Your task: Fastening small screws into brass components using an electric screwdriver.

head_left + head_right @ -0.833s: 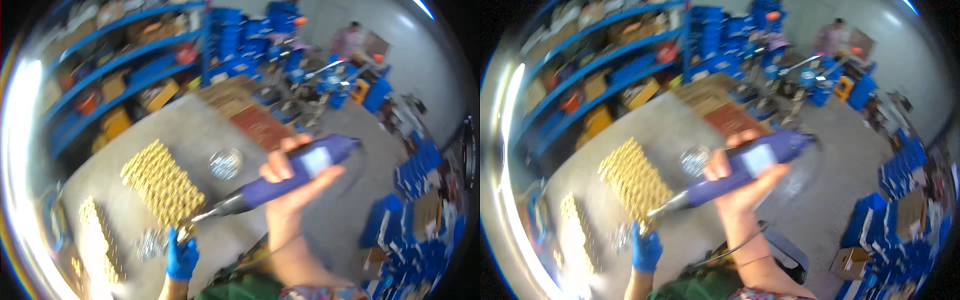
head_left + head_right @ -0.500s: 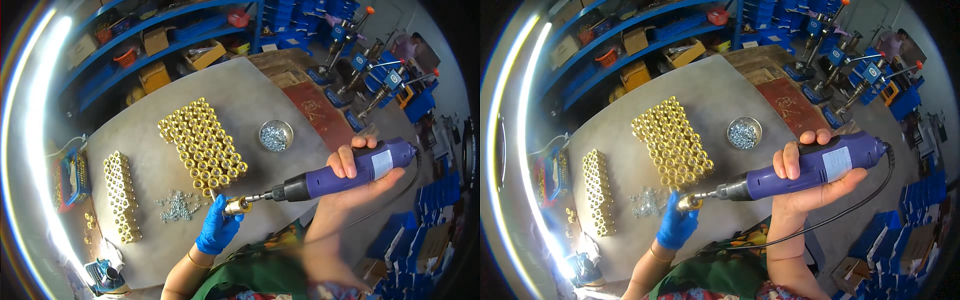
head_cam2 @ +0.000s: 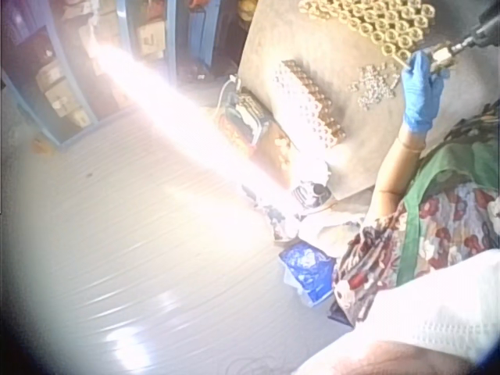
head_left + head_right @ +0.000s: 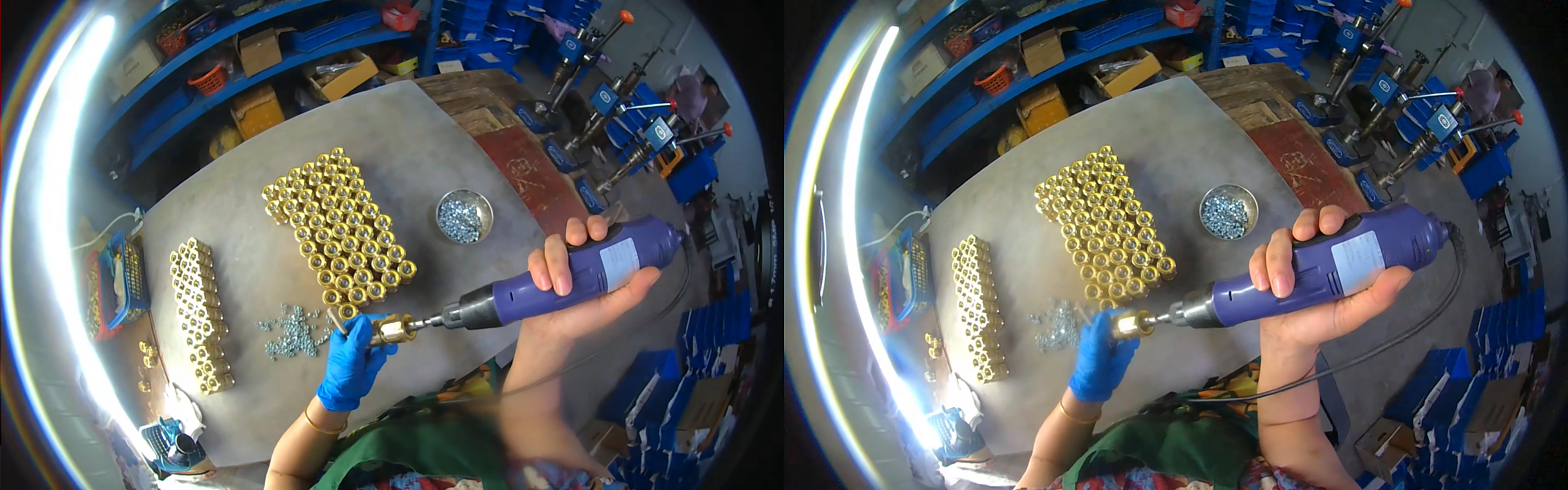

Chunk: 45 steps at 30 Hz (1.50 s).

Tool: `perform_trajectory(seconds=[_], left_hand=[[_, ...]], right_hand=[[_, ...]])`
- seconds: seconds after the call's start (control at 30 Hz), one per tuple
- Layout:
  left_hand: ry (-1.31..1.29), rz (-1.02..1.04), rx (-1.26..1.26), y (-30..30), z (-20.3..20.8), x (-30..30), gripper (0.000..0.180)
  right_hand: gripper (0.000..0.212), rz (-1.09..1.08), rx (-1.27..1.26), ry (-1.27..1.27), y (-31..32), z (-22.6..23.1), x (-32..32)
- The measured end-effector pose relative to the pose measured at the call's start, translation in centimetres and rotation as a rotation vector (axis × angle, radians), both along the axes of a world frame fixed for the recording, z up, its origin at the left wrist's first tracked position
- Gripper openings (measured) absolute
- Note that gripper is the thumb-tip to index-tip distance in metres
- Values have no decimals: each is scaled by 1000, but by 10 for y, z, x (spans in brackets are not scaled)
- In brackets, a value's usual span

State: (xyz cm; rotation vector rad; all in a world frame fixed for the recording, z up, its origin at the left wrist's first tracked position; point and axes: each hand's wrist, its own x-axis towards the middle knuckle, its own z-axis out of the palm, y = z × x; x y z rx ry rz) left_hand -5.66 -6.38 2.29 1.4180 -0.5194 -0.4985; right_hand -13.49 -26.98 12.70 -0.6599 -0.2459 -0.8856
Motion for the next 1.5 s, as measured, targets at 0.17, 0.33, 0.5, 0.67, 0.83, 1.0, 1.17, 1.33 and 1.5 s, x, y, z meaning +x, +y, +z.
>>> perform_trajectory(seconds=[0.17,0.33,0.5,0.67,0.83,1.0,1.17,1.33,1.5], left_hand=[[-141,-67,121,3,-24,0,41],[963,-57,-79,1,-1,0,35],[1158,-87,-56,8,-3,1,44],[677,-40,-112,11,6,-8,15],[322,-7,-55,22,-27,4,21],[-86,-30,124,28,-33,8,33],[-447,57,40,37,-51,18,49],[-243,102,110,41,-15,47,28],[127,229,186,62,13,138,26]], right_hand=[[89,0,-88,-6,4,7,6],[80,4,-147,-6,21,11,12],[91,95,-87,-119,21,4,12],[68,80,-198,-113,26,7,11],[69,80,-133,-78,29,3,18],[69,36,-26,-35,32,-2,29],[69,-7,22,9,42,0,40],[72,15,80,-17,33,-2,43],[80,131,159,-181,-3,-6,29]])
